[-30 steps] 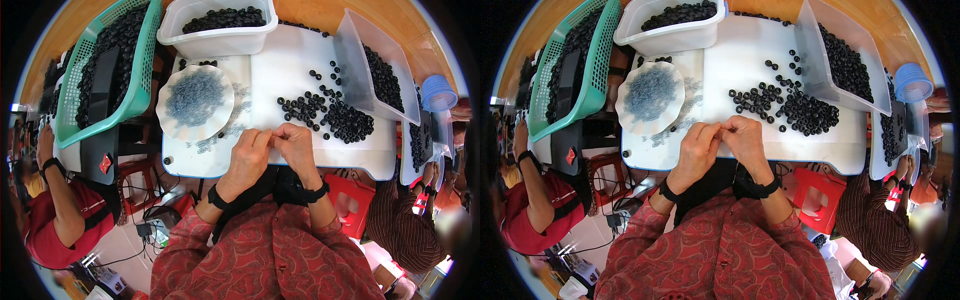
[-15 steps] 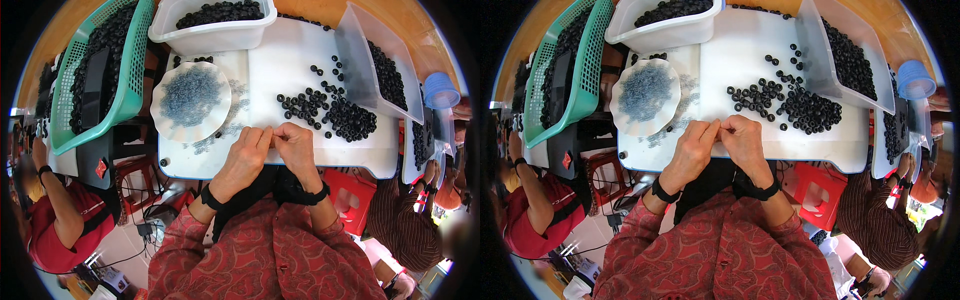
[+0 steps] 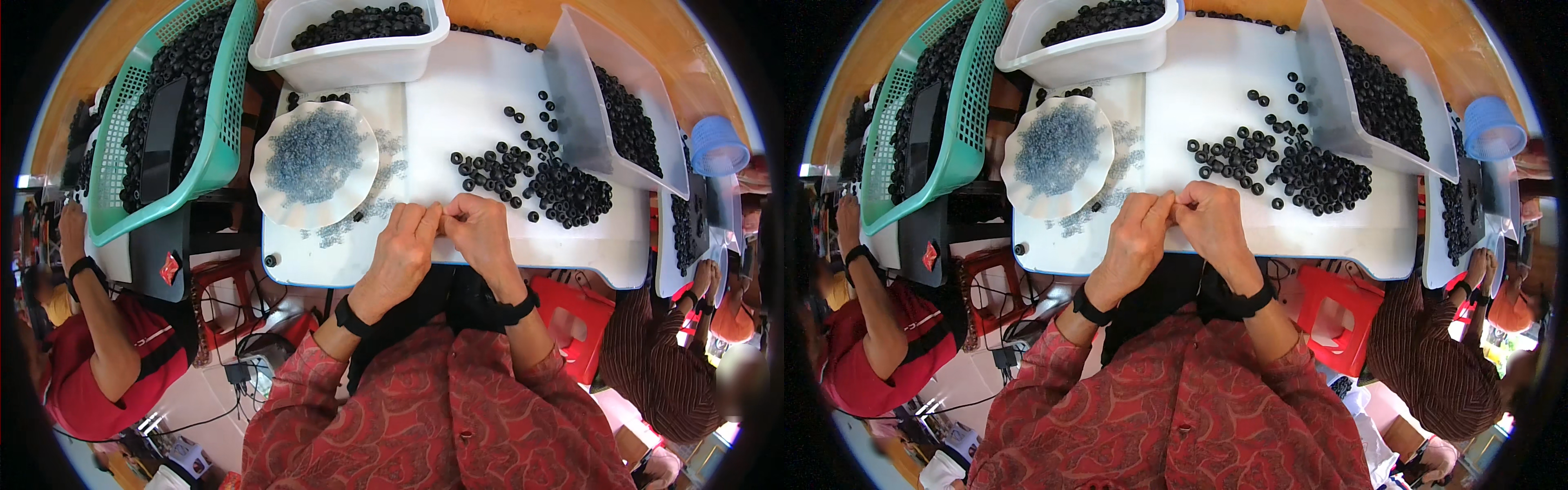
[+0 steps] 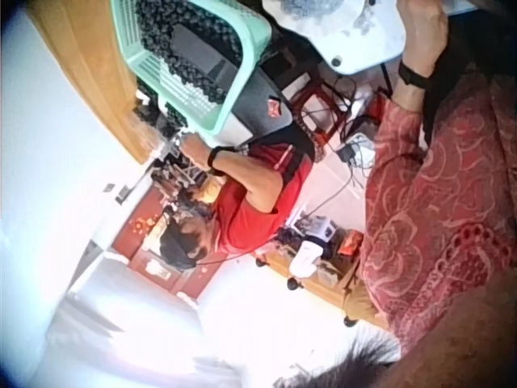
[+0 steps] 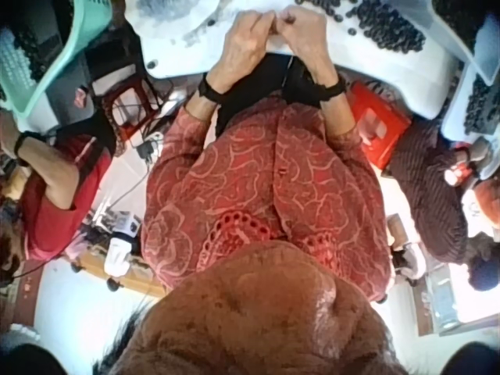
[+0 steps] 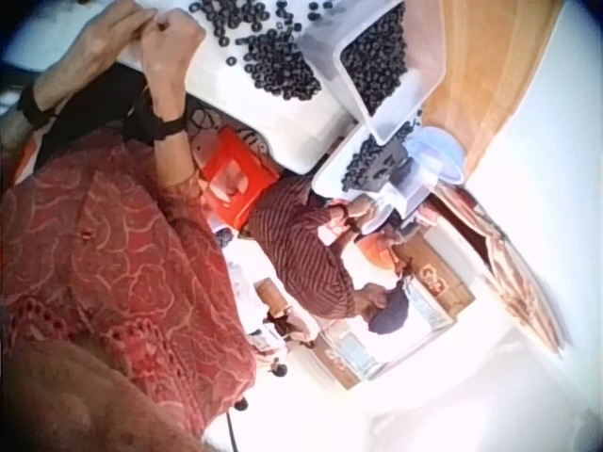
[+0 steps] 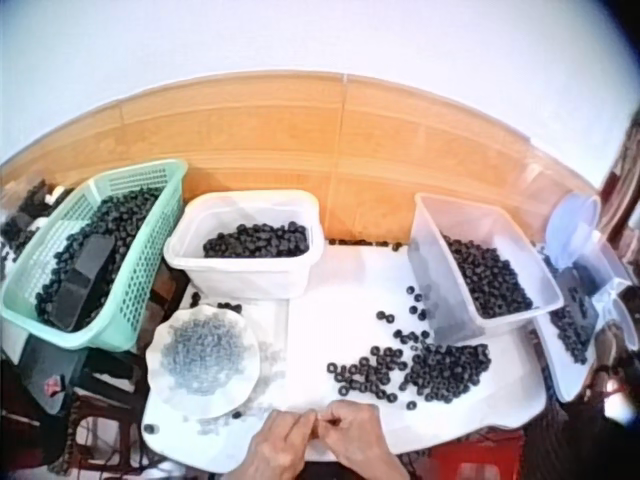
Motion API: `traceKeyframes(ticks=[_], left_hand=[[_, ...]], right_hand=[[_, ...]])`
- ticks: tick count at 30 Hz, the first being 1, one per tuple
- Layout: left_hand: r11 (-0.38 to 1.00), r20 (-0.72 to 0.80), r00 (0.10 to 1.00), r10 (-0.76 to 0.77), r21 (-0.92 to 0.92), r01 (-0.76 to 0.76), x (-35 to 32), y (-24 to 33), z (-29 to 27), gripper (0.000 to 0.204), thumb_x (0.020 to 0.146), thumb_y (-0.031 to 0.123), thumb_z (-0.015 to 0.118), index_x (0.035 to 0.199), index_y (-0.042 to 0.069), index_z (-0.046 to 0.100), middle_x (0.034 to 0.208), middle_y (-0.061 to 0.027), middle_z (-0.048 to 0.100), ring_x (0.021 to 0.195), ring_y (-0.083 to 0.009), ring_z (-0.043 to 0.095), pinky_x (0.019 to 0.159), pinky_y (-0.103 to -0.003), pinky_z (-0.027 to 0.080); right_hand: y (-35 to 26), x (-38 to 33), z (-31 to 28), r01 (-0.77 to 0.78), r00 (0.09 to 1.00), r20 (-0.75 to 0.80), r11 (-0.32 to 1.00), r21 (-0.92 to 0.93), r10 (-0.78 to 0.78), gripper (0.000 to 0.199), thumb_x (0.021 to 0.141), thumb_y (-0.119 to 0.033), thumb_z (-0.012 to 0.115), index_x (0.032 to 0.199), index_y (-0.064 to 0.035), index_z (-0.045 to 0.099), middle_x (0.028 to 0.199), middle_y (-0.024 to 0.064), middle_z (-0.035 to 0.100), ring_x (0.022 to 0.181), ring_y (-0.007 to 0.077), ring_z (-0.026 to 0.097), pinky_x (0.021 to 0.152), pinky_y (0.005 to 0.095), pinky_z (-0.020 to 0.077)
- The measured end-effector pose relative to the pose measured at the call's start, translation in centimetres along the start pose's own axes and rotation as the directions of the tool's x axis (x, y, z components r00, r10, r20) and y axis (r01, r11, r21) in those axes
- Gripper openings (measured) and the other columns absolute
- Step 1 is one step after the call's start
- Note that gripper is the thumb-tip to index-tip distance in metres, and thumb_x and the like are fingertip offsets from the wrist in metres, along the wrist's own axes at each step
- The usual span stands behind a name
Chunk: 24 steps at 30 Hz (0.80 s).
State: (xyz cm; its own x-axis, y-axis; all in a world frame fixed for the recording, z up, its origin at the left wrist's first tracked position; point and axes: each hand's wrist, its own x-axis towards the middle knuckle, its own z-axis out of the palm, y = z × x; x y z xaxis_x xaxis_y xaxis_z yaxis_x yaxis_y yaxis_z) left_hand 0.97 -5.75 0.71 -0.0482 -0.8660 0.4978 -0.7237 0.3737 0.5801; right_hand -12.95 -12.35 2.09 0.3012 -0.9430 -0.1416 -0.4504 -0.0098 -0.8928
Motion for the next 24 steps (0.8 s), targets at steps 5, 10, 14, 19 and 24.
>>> traceKeyframes(ticks=[5, 10, 14, 19, 24], left_hand=[[1.000, -0.028, 1.000, 0.010, 0.005, -0.010, -0.4, -0.1, 0.4, 0.039, 0.076, -0.009, 0.066, 0.114, -0.007, 0.061, 0.090, -0.0155, 0.057, 0.080, -0.0317, 0.058, 0.069, -0.039, 0.051], [0.997, -0.097, 0.995, -0.008, -0.071, 0.001, -0.7, 0.1, 0.5, 0.040, 0.076, -0.010, 0.067, 0.116, -0.006, 0.061, 0.092, -0.0159, 0.058, 0.080, -0.0324, 0.061, 0.069, -0.039, 0.053], [0.980, -0.148, 0.980, -0.136, -0.167, 0.111, -1.4, -0.3, 0.9, 0.042, 0.079, -0.009, 0.067, 0.120, -0.003, 0.062, 0.096, -0.0146, 0.061, 0.076, -0.0260, 0.064, 0.064, -0.034, 0.055], [0.954, -0.152, 0.966, -0.208, -0.251, 0.165, -1.4, 0.0, 1.2, 0.043, 0.080, -0.009, 0.067, 0.121, 0.001, 0.063, 0.096, -0.0121, 0.063, 0.074, -0.0204, 0.065, 0.062, -0.029, 0.055], [0.931, -0.174, 0.942, -0.286, -0.285, 0.230, -1.3, 0.5, 1.5, 0.040, 0.075, -0.006, 0.070, 0.114, 0.001, 0.065, 0.090, -0.0122, 0.062, 0.082, -0.0304, 0.062, 0.070, -0.038, 0.052]], right_hand=[[0.7, -0.1, 0.4, 0.028, 1.000, 0.013, 0.999, 0.023, -0.028, 0.007, 0.076, -0.003, 0.070, 0.075, 0.0042, 0.069, 0.067, 0.0161, 0.068, 0.057, 0.0180, 0.064, 0.054, 0.0310, 0.0496], [0.8, -0.5, 0.5, 0.096, 0.994, -0.048, 0.995, 0.028, -0.095, 0.015, 0.079, -0.009, 0.075, 0.077, 0.0048, 0.069, 0.065, 0.0135, 0.068, 0.054, 0.0159, 0.062, 0.052, 0.0299, 0.0483], [-0.9, -0.7, -0.1, -0.006, 0.999, 0.054, 0.990, 0.143, -0.002, 0.019, 0.081, -0.012, 0.077, 0.076, 0.0050, 0.070, 0.065, 0.0098, 0.067, 0.051, 0.0120, 0.059, 0.047, 0.0262, 0.0458], [-0.4, -0.7, -0.3, -0.042, 0.998, 0.061, 0.982, 0.182, 0.031, 0.018, 0.083, -0.012, 0.076, 0.077, 0.0044, 0.070, 0.065, 0.0078, 0.067, 0.049, 0.0081, 0.057, 0.044, 0.0224, 0.0429], [-0.8, -1.1, -0.1, -0.025, 0.999, 0.051, 0.988, 0.155, 0.017, 0.018, 0.084, -0.012, 0.074, 0.079, 0.0050, 0.070, 0.065, 0.0073, 0.067, 0.048, 0.0084, 0.056, 0.044, 0.0231, 0.0428]])
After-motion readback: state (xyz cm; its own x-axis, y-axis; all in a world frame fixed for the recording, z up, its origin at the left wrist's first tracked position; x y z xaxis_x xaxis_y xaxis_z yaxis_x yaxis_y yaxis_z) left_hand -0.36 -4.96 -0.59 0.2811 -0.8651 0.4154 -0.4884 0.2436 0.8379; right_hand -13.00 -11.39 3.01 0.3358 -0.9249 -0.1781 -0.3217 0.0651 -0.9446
